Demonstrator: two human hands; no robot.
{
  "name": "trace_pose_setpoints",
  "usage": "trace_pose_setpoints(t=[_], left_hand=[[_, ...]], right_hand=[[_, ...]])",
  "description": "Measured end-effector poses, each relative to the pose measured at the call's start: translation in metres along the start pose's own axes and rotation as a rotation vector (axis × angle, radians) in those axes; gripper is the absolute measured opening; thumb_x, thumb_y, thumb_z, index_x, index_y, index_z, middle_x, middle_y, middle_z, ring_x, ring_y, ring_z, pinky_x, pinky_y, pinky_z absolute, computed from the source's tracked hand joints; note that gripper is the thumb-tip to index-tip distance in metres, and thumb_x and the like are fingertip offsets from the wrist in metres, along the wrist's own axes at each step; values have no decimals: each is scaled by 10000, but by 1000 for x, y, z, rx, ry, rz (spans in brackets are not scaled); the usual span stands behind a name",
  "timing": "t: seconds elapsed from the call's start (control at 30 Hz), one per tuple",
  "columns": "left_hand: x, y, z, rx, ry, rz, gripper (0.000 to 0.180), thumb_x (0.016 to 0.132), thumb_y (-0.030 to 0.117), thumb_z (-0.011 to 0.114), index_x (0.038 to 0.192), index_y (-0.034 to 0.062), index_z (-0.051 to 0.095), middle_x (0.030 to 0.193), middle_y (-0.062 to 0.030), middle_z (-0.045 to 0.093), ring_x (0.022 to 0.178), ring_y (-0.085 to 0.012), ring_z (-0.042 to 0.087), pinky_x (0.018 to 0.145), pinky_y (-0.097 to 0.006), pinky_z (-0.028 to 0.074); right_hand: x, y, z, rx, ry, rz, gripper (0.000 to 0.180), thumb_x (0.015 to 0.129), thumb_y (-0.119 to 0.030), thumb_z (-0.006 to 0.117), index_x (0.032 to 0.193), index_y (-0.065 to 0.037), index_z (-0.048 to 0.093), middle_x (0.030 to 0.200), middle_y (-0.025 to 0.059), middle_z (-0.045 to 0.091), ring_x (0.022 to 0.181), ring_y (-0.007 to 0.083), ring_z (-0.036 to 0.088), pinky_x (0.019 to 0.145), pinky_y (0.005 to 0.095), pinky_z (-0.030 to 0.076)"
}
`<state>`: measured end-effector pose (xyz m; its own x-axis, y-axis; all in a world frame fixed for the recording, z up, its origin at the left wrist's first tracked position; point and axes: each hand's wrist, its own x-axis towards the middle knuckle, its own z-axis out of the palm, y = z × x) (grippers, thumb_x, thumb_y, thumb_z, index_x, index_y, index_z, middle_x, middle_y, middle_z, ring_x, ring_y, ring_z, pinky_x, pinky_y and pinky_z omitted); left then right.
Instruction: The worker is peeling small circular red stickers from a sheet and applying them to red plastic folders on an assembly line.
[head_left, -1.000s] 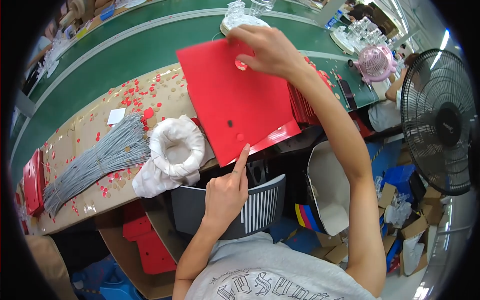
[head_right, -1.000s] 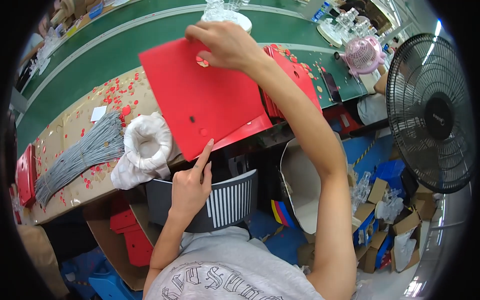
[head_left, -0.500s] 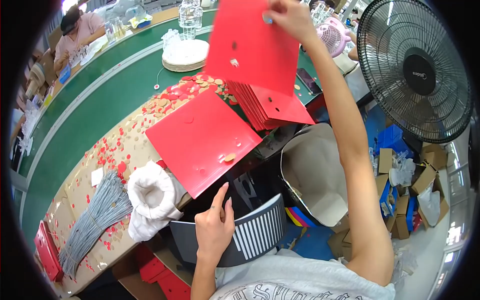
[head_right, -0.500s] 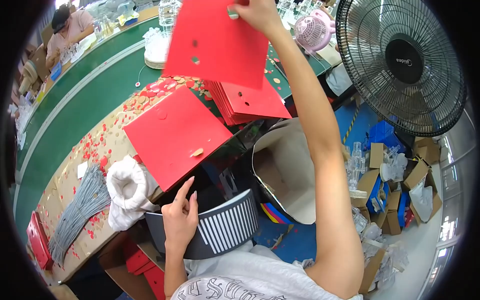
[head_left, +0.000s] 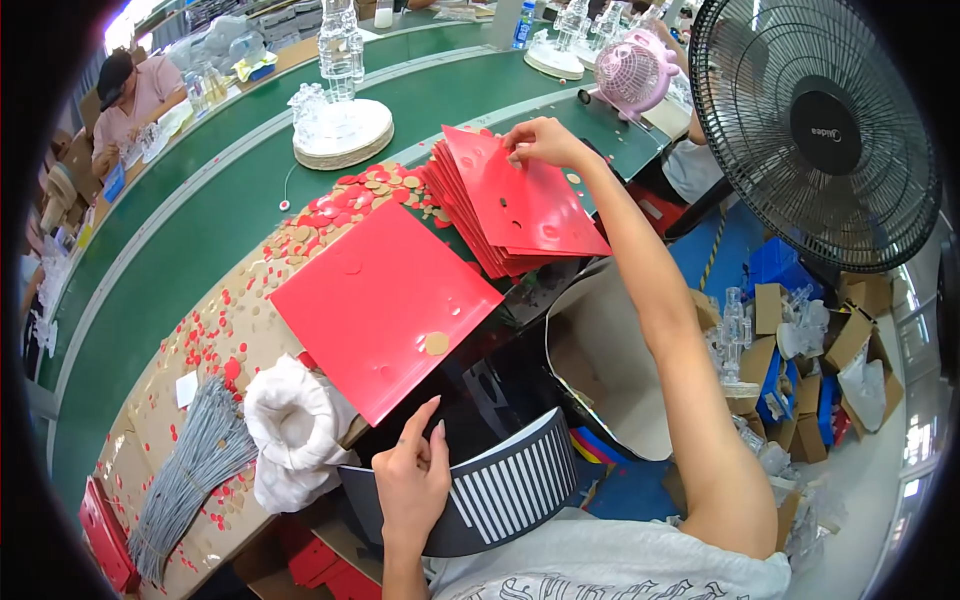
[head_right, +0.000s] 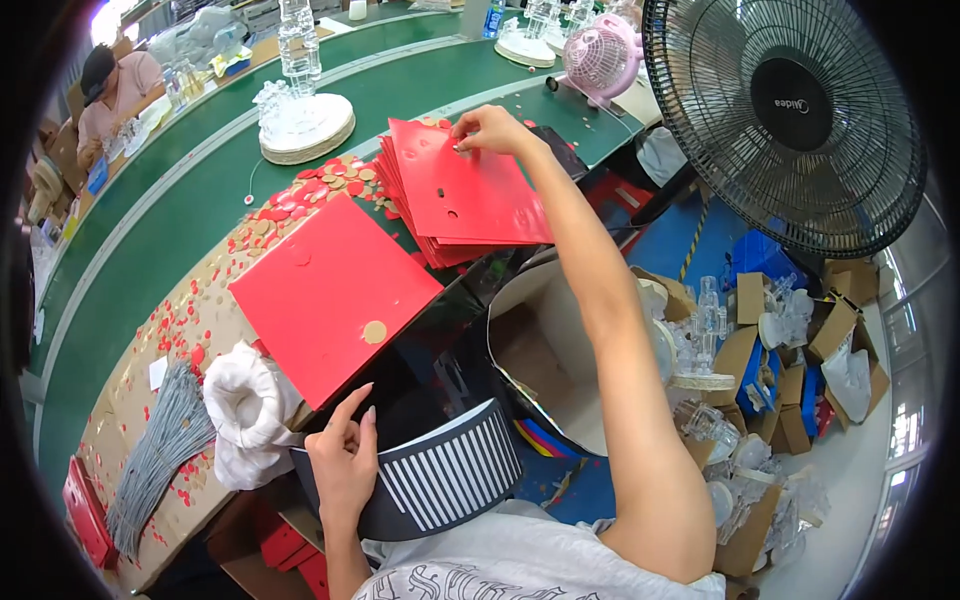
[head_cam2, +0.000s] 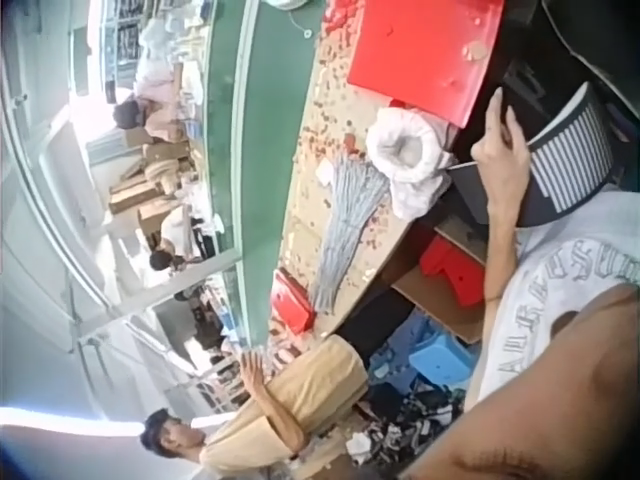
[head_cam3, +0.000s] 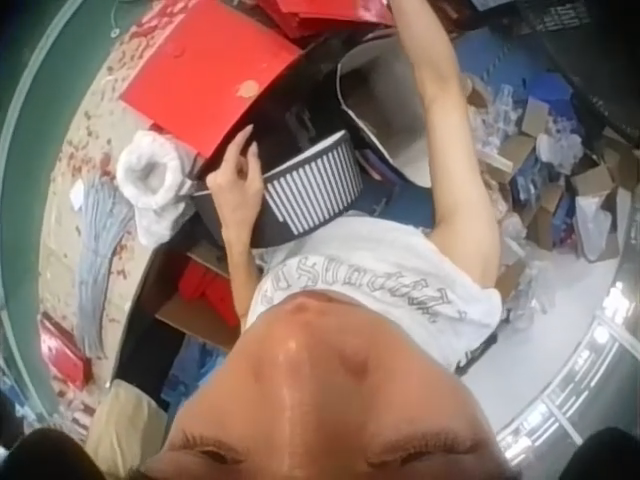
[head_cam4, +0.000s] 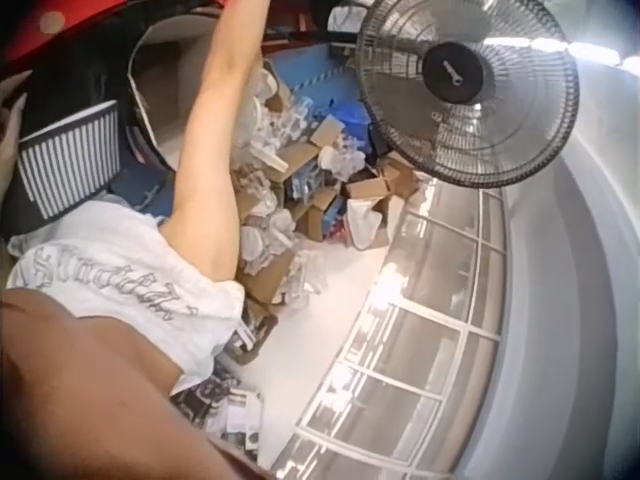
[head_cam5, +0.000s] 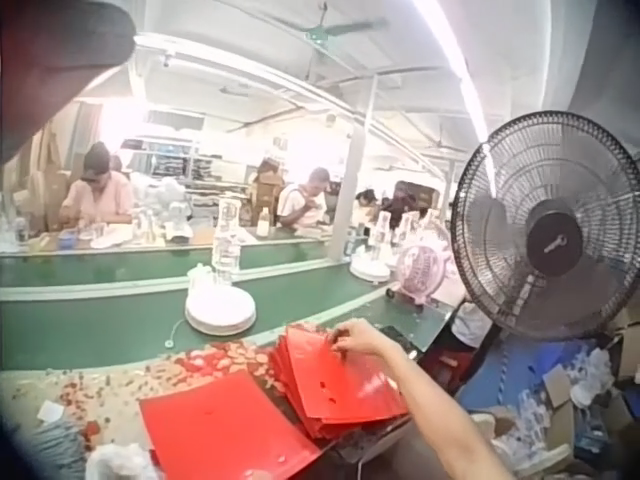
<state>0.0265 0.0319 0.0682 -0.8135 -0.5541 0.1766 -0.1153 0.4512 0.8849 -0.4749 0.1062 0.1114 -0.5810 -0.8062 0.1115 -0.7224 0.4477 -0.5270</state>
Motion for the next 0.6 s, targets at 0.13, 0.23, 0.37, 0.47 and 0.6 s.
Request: trace_pose_setpoints(t=[0.13, 0.23, 0.37, 0.47, 0.6], left_hand=[[-3, -1, 3, -20, -25, -14, 314, 901, -3, 671, 1209, 50, 698, 492, -40, 429, 433, -59, 356, 443, -251, 297], [-4, -2, 0, -28, -14, -51, 299, 912, 6, 665, 1208, 45, 697, 497, -39, 420, 449, -57, 365, 452, -251, 306], [-2, -18, -11, 62, 159, -81, 287, 894, 9, 670, 1178, 33, 696, 538, -125, 469, 430, -187, 473, 484, -333, 404], [5, -6, -23, 59, 226, -123, 243, 909, -1, 647, 1149, 13, 682, 522, -99, 420, 422, -171, 413, 462, -323, 343], [16, -15, -28, -2, 268, -208, 261, 920, -4, 643, 1176, 21, 682, 494, -76, 392, 430, -102, 359, 452, -293, 301]], right_hand=[[-14, 3, 2, -47, 44, -65, 256, 805, -126, 752, 1056, -78, 773, 1028, 91, 768, 945, 201, 727, 888, 335, 550], [-30, -20, 6, -158, 3, -24, 237, 836, -41, 696, 1069, -32, 743, 1061, 116, 758, 969, 187, 718, 895, 312, 543], [-68, -116, 44, 5, 366, -362, 228, 884, -16, 642, 1101, -14, 711, 1100, 119, 742, 1022, 193, 707, 895, 330, 542], [-167, -224, 65, 37, 248, -666, 208, 793, -23, 700, 997, -37, 731, 1048, 111, 732, 977, 283, 706, 849, 373, 561], [-244, -255, 137, 130, -67, -930, 299, 728, -142, 758, 989, -6, 704, 940, 57, 644, 860, 193, 637, 648, 294, 482]])
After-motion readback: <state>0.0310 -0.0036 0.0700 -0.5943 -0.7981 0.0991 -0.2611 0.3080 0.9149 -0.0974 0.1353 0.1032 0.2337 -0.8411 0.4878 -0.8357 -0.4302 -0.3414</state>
